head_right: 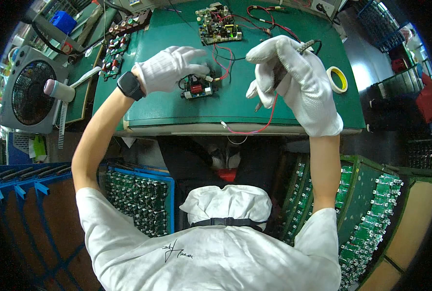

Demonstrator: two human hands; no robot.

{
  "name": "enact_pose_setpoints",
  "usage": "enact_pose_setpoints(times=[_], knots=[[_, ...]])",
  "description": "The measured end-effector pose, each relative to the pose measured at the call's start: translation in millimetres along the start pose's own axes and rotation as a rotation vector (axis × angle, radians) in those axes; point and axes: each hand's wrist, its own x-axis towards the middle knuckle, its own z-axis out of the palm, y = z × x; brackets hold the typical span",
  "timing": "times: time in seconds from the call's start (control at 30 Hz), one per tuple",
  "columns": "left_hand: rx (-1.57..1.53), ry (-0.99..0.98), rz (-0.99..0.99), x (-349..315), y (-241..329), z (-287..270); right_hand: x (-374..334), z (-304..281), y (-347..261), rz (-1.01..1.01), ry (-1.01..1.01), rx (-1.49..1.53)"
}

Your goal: The operator is testing and connecting wires to electronic circuit boards at a designated workstation.

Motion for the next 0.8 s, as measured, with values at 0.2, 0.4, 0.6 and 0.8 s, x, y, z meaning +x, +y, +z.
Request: enact_pose_setpoints(times=[0.2,0.4,0.6,0.8], knots=[[-0.075,-0.188,0.088,10,-5,-2,-12,-2,3,0.129,0.016,-0.184],[-0.113,-0.274,0.038,20,-6,0,-14,-12,13,0.097,0.032,-0.250],[-0.205,-0.013,-0.083,3,6,10,-13,-19,23,0.071,0.026,-0.211],[-0.268,0.044,-0.486,1,36,1,-10,-23,28,0.062,0.037,-0.191]])
